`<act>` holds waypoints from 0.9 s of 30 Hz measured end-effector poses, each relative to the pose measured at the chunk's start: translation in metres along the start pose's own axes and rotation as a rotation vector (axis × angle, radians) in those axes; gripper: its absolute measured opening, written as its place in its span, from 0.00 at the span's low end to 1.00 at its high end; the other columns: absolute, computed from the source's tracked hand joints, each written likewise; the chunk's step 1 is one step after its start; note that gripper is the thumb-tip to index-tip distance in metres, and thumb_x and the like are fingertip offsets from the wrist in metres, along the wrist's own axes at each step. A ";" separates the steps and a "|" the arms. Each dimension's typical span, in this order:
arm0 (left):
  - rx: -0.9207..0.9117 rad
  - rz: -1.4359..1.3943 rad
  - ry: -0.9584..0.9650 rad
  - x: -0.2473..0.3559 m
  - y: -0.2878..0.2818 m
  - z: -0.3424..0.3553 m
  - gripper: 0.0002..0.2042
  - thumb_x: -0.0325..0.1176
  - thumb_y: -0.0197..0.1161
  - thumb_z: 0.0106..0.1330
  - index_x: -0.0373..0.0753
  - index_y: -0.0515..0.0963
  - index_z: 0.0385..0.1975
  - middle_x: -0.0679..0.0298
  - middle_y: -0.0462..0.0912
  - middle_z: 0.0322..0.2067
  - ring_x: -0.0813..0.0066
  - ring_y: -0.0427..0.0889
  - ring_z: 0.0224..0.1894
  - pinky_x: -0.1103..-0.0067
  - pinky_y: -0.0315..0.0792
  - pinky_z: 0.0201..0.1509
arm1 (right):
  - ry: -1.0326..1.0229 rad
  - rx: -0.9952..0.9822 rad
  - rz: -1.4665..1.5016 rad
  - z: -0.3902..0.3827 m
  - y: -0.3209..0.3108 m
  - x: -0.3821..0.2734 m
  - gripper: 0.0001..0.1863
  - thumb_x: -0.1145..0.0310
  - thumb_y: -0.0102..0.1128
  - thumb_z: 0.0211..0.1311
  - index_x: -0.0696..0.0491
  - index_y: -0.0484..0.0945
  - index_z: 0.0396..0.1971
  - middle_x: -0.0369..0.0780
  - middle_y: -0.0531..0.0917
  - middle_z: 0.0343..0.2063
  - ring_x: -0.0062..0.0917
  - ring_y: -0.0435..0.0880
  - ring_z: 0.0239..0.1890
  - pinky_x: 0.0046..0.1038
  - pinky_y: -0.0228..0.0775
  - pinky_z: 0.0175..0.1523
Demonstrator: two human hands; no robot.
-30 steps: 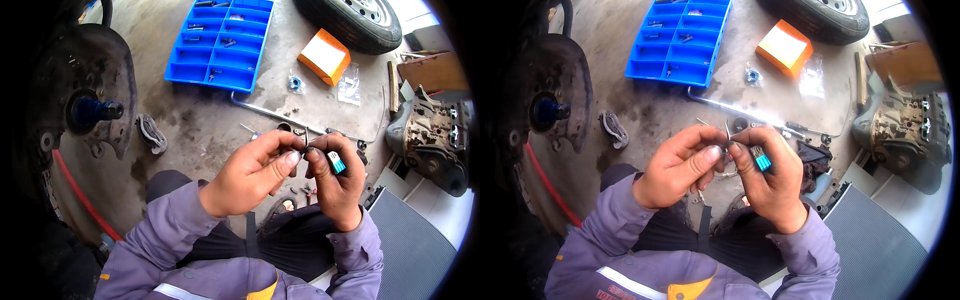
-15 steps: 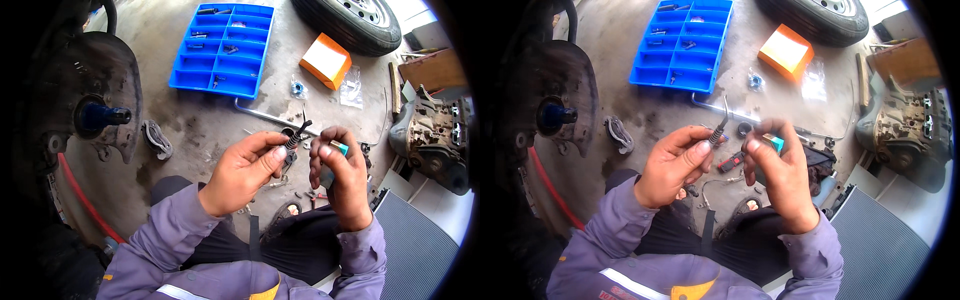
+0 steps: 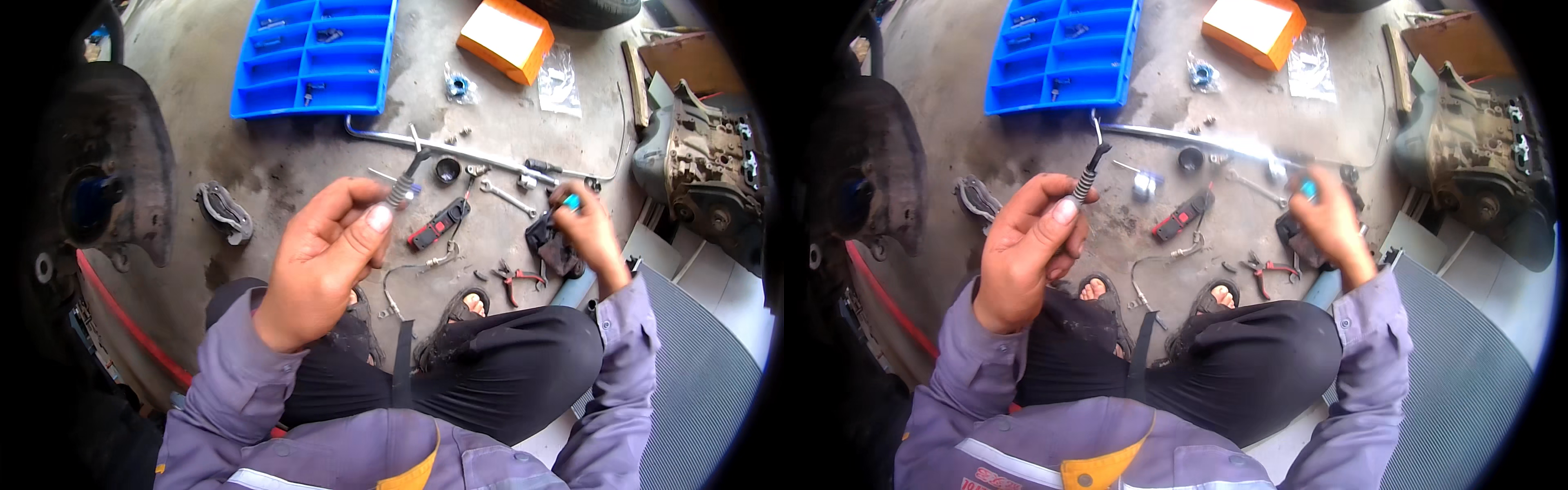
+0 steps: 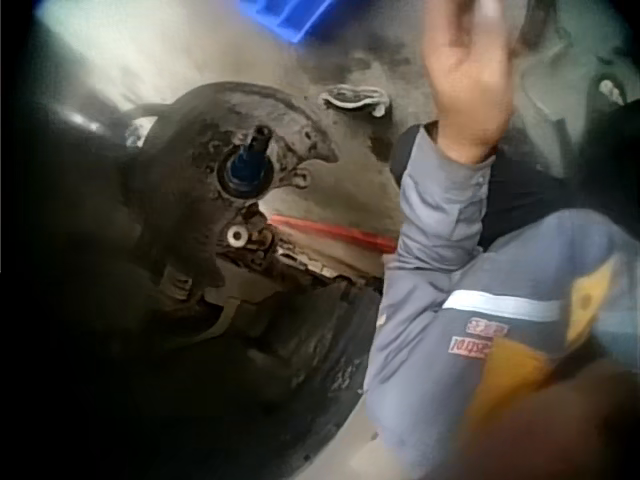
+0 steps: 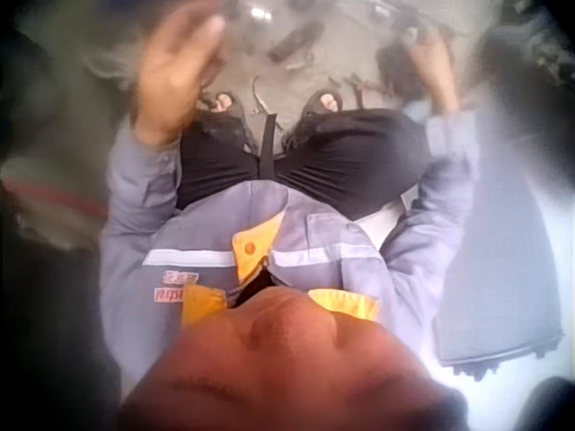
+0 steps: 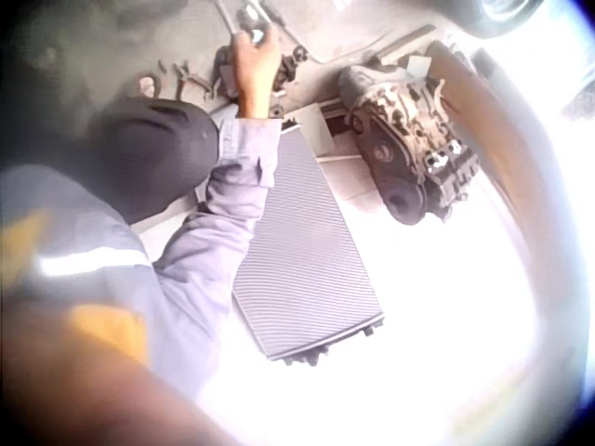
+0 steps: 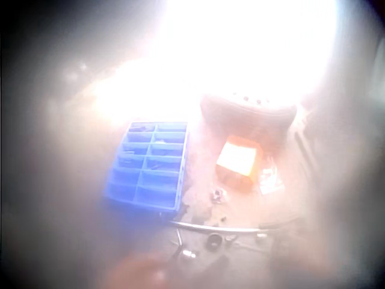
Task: The person strips the outer insulation from a car wire harness using pliers and a utility knife. They then use a lighter to heat-shrink a protective sleeve over the exposed wires and connect the harness to a small black electrical component.
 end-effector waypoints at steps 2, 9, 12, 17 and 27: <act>-0.005 0.072 -0.046 -0.016 -0.001 0.002 0.13 0.36 0.53 0.76 0.35 0.73 0.52 0.66 0.74 0.27 0.88 0.61 0.19 0.88 0.56 0.22 | 0.069 -0.084 -0.104 -0.019 0.054 0.076 0.13 0.71 0.61 0.56 0.54 0.76 0.42 0.45 0.84 0.30 0.33 0.85 0.31 0.36 0.76 0.38; 0.072 -0.026 -0.253 -0.036 0.005 0.009 0.10 0.36 0.53 0.76 0.38 0.72 0.49 0.64 0.75 0.28 0.84 0.66 0.18 0.87 0.57 0.19 | 0.036 -0.065 -0.188 -0.060 0.184 0.156 0.22 0.69 0.62 0.56 0.55 0.72 0.52 0.53 0.83 0.43 0.49 0.83 0.46 0.43 0.74 0.50; 0.006 -0.024 -0.302 -0.037 0.009 0.007 0.10 0.35 0.53 0.77 0.37 0.72 0.49 0.67 0.76 0.28 0.88 0.67 0.19 0.88 0.66 0.25 | -0.104 -0.134 -0.186 -0.072 0.204 0.157 0.30 0.69 0.62 0.57 0.56 0.66 0.61 0.52 0.77 0.52 0.49 0.80 0.51 0.41 0.73 0.55; 0.008 0.058 -0.291 -0.050 0.021 -0.006 0.16 0.35 0.51 0.76 0.34 0.73 0.58 0.67 0.72 0.25 0.86 0.63 0.17 0.87 0.57 0.20 | 0.166 -0.160 0.198 -0.075 0.204 0.145 0.26 0.68 0.55 0.64 0.58 0.69 0.61 0.45 0.81 0.41 0.35 0.83 0.40 0.34 0.76 0.38; -0.100 -0.012 -0.316 -0.047 0.034 -0.005 0.17 0.34 0.52 0.77 0.36 0.67 0.61 0.59 0.80 0.31 0.84 0.70 0.23 0.87 0.64 0.27 | 0.043 -0.687 0.955 -0.035 0.092 -0.024 0.24 0.52 0.49 0.74 0.57 0.79 0.53 0.35 0.79 0.28 0.15 0.72 0.25 0.19 0.64 0.29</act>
Point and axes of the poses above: each hand's wrist, its own z-axis towards the middle knuckle, its own y-axis out of the palm, x = y × z, the point moved 1 cm from there along z, towards the middle knuckle
